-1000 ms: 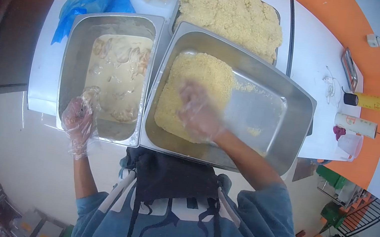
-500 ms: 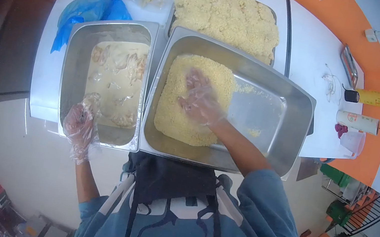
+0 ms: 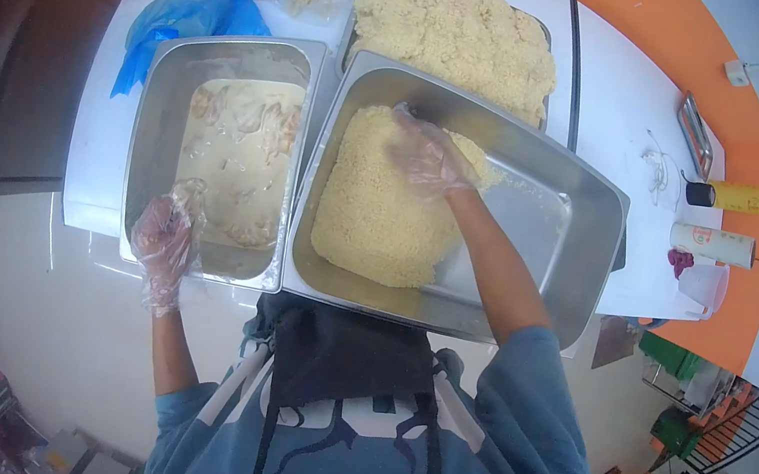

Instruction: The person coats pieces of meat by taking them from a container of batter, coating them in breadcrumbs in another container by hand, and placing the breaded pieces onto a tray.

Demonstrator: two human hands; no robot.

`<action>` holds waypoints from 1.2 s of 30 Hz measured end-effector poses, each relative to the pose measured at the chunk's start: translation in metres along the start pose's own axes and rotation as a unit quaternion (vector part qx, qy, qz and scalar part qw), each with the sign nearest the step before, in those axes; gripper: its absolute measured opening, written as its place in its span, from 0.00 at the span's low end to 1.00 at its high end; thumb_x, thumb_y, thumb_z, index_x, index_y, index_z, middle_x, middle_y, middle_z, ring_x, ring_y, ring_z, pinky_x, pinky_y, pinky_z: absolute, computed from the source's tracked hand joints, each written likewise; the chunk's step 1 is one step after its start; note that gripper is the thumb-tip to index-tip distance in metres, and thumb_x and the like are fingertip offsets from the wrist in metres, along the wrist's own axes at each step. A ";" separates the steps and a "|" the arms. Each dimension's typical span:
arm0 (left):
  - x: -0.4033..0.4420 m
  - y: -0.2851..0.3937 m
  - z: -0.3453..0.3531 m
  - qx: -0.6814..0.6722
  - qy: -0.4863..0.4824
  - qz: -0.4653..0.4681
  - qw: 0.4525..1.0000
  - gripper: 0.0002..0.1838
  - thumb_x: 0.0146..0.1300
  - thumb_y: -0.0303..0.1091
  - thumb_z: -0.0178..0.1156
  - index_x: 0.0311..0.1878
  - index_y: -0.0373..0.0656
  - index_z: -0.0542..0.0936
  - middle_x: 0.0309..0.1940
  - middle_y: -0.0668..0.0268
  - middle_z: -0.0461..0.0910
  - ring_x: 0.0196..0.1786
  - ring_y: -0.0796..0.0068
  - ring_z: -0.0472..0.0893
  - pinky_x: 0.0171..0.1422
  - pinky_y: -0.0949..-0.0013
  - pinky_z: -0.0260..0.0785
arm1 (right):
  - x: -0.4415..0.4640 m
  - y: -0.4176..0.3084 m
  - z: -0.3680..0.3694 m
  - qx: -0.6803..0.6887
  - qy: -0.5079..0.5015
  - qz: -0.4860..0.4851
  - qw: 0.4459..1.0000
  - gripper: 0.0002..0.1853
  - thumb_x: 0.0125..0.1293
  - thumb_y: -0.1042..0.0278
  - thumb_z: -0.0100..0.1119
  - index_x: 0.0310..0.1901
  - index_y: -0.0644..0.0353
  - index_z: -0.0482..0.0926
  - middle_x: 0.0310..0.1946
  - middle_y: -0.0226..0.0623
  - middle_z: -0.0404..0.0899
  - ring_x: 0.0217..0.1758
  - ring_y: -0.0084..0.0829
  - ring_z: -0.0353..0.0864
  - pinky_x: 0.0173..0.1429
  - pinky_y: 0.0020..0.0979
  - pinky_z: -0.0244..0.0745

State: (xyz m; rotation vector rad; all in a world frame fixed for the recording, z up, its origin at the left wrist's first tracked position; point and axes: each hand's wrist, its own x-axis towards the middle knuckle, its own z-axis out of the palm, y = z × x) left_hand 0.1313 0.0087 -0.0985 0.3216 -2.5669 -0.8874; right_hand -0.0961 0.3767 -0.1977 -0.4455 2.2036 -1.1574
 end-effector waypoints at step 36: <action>0.003 0.000 0.000 0.032 -0.001 0.035 0.999 0.11 0.49 0.21 0.65 0.37 0.38 0.78 0.28 0.56 0.76 0.30 0.51 0.78 0.33 0.58 0.71 | -0.116 -0.030 -0.008 -0.157 0.168 0.021 0.973 0.27 0.70 0.51 0.57 0.64 0.58 0.71 0.55 0.42 0.78 0.59 0.36 0.77 0.64 0.34 0.71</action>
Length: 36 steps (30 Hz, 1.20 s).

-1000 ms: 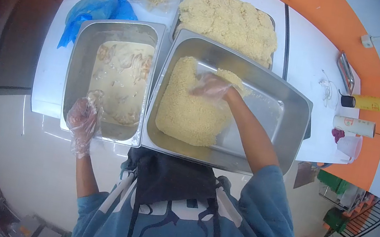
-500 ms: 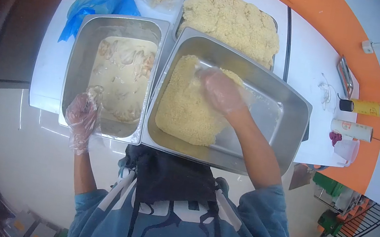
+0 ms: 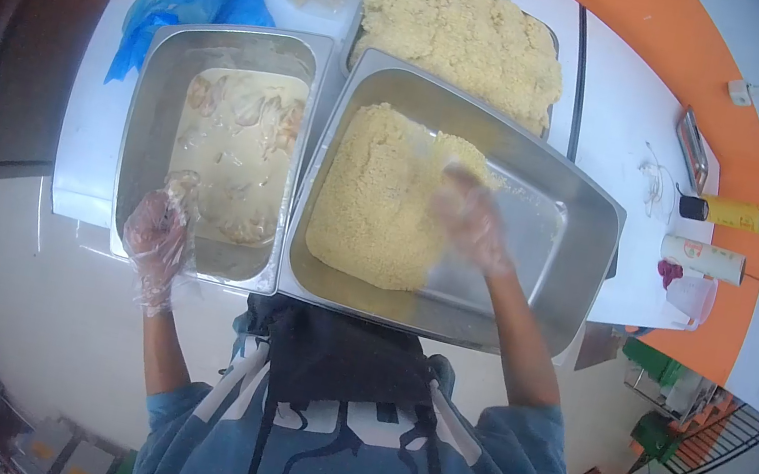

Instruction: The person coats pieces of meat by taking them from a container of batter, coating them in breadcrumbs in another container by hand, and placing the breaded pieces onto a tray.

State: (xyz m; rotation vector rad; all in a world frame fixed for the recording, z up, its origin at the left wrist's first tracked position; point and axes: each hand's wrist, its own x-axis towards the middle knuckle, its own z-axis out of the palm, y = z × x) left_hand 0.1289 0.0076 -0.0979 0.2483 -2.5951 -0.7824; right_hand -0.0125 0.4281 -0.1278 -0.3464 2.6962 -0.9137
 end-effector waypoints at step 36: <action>-0.005 -0.005 0.003 -0.021 -0.003 -0.028 0.999 0.12 0.46 0.21 0.66 0.36 0.40 0.78 0.29 0.57 0.76 0.30 0.53 0.78 0.33 0.58 0.70 | -0.048 0.042 0.121 0.488 -0.422 0.348 0.681 0.16 0.73 0.60 0.51 0.56 0.59 0.77 0.40 0.29 0.80 0.37 0.26 0.78 0.44 0.25 0.76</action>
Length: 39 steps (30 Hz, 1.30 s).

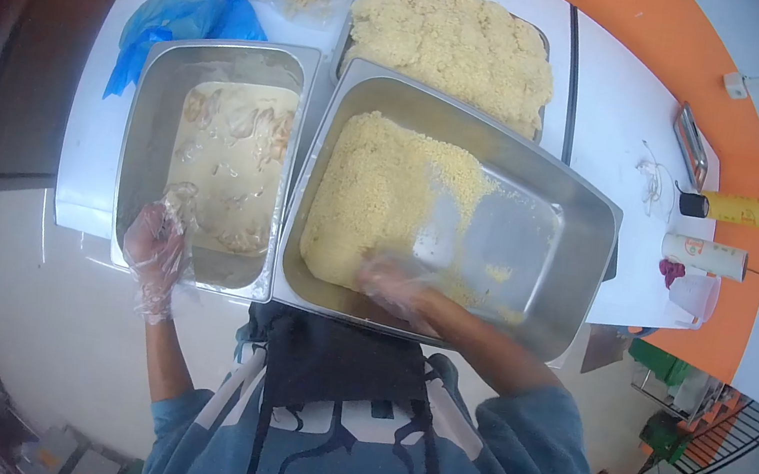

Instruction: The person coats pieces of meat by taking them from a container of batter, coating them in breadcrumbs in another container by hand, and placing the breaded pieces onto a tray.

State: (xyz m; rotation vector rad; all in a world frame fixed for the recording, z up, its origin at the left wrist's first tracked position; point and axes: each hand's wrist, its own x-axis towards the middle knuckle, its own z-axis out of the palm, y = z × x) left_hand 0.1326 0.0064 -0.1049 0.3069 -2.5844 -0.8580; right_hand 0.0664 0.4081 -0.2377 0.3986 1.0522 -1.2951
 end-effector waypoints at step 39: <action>0.000 -0.003 0.001 -0.041 -0.013 -0.008 0.999 0.07 0.51 0.24 0.65 0.34 0.40 0.78 0.28 0.57 0.76 0.29 0.53 0.77 0.34 0.57 0.69 | -0.025 -0.130 0.057 -0.703 0.366 -0.219 0.569 0.48 0.69 0.36 0.41 0.74 0.73 0.45 0.77 0.57 0.38 0.82 0.48 0.33 0.81 0.44 0.31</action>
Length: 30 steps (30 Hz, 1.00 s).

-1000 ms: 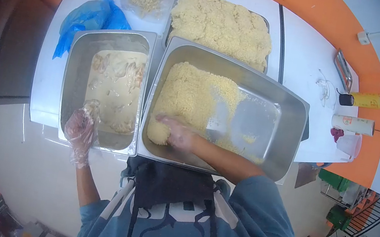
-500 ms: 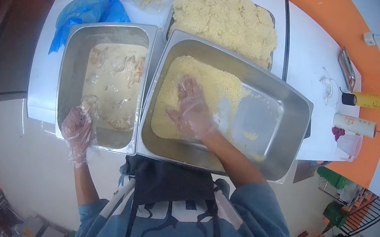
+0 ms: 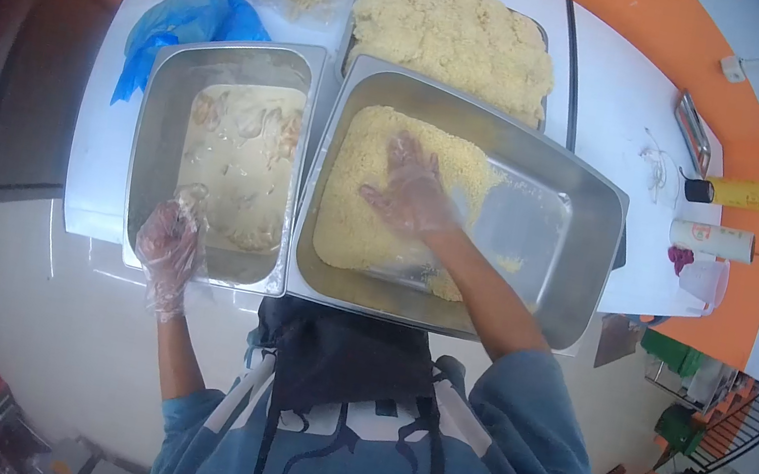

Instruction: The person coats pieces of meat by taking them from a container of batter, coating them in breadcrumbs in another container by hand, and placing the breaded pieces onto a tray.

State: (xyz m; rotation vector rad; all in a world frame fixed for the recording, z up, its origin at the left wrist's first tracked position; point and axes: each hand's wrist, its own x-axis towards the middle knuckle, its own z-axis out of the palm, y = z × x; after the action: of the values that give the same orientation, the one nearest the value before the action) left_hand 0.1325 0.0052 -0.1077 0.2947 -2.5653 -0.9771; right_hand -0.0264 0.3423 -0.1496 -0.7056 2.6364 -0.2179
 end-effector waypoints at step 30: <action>0.003 0.005 -0.002 0.034 -0.019 0.001 0.999 0.08 0.50 0.22 0.65 0.35 0.40 0.79 0.28 0.59 0.76 0.30 0.57 0.78 0.34 0.61 0.70 | -0.053 -0.060 0.053 0.413 -0.129 -0.119 0.894 0.25 0.62 0.57 0.62 0.56 0.65 0.75 0.48 0.50 0.80 0.51 0.46 0.80 0.60 0.38 0.72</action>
State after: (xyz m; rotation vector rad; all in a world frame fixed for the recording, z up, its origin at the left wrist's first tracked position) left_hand 0.1310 0.0063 -0.1024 0.2936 -2.6371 -0.9051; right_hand 0.0641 0.3149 -0.1647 -0.6735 1.9139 -1.1413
